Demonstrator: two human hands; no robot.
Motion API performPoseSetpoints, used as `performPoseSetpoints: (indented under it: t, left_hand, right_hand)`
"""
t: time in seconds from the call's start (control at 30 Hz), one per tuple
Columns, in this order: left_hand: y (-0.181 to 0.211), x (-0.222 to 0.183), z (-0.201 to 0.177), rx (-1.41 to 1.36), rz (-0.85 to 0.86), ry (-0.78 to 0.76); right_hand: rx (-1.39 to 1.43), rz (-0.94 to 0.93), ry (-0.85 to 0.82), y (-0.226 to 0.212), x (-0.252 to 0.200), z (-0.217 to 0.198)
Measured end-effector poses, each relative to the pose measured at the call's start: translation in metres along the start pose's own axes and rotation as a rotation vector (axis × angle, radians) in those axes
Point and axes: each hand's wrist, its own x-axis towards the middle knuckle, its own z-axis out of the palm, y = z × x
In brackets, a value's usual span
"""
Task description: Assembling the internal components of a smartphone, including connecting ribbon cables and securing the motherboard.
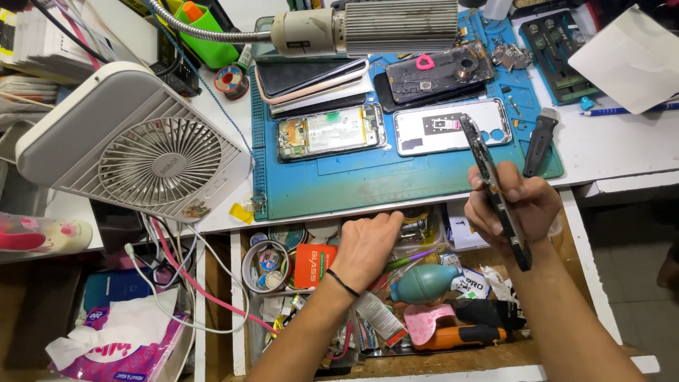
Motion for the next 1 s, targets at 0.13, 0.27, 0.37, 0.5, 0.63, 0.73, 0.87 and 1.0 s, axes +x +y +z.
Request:
performPoseSetpoints:
  t: [0.13, 0.27, 0.37, 0.5, 0.63, 0.73, 0.87, 1.0]
  left_hand:
    - [-0.012, -0.004, -0.018, -0.032, 0.094, 0.037]
    - [-0.019, -0.011, -0.041, -0.078, 0.111, 0.035]
    - [-0.025, -0.019, -0.068, -0.228, 0.134, 0.084]
    - [-0.048, -0.025, -0.082, -0.663, 0.058, 0.065]
    - [-0.058, -0.025, -0.104, -1.319, -0.056, 0.174]
    - [-0.072, -0.022, -0.084, -1.746, -0.171, 0.488]
    - [-0.078, -0.020, -0.078, -1.861, -0.244, 0.715]
    - [-0.070, -0.020, -0.093, -1.767, -0.294, 0.793]
  right_hand:
    - [-0.161, -0.013, 0.047, -0.001, -0.001, -0.001]
    - [-0.254, 0.016, 0.091, -0.005, -0.005, -0.006]
    - [-0.370, -0.004, 0.205, -0.004, -0.003, 0.008]
    - [-0.442, -0.125, 0.083, 0.004, 0.014, 0.019]
    - [-0.638, -0.121, 0.134, 0.010, 0.007, -0.007]
    - [-0.752, -0.119, 0.205, 0.023, 0.001, -0.021]
    - [-0.937, 0.005, 0.248, 0.050, 0.007, 0.001]
    - [-0.975, 0.090, 0.220, 0.076, 0.002, -0.009]
